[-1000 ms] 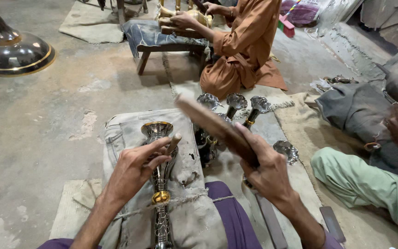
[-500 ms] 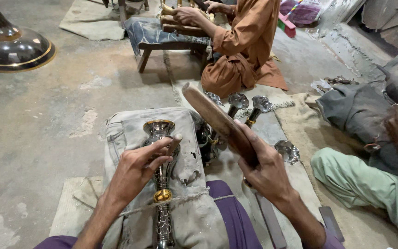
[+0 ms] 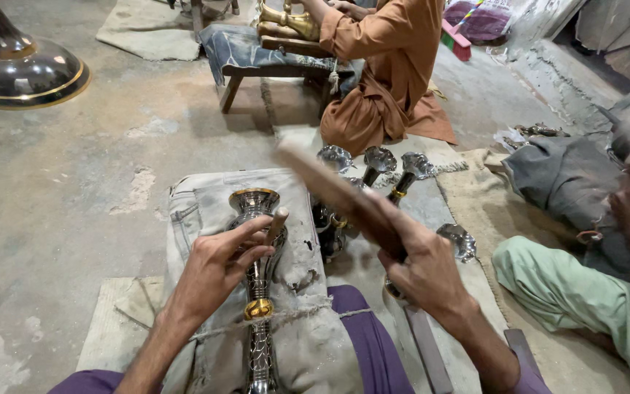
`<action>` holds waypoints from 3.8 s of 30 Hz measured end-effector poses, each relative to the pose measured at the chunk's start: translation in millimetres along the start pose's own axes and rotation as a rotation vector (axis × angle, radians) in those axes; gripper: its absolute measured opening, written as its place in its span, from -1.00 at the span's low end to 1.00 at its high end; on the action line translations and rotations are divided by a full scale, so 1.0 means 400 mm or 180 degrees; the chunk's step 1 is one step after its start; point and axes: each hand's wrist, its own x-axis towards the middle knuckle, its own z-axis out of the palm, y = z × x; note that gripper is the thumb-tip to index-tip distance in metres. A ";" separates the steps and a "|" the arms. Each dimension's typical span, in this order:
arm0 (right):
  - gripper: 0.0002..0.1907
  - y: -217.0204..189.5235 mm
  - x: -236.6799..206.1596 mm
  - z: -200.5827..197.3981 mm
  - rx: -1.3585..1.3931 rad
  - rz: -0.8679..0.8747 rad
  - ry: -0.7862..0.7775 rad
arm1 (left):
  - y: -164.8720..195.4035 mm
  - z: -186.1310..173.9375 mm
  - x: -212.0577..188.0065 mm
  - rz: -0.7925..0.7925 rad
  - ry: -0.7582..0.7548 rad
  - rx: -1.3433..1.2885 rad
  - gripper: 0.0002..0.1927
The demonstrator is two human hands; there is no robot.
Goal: The person sits on the floor and decorates a silver metal vase, holding a small punch against the vase surface with one hand and striking it with a wooden mallet in the other hand, working around the vase body to emboss a pattern. Other workers hammer brass items nearby.
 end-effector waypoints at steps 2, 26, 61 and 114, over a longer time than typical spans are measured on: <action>-0.17 0.005 0.002 -0.001 -0.0324 0.0147 -0.0240 | -0.001 0.002 -0.001 -0.0032 0.0040 0.0044 -0.47; -0.14 0.017 0.015 -0.026 0.0056 0.0108 -0.0196 | 0.032 0.019 -0.004 -0.0234 0.0164 0.0223 -0.48; -0.37 0.147 -0.293 0.337 0.0680 0.1038 0.0476 | 0.026 -0.001 0.029 0.0931 -0.1071 0.1373 -0.46; -0.14 0.048 -0.008 -0.013 0.0719 -0.0121 0.0136 | 0.042 -0.018 0.007 -0.0254 -0.0329 0.0041 -0.49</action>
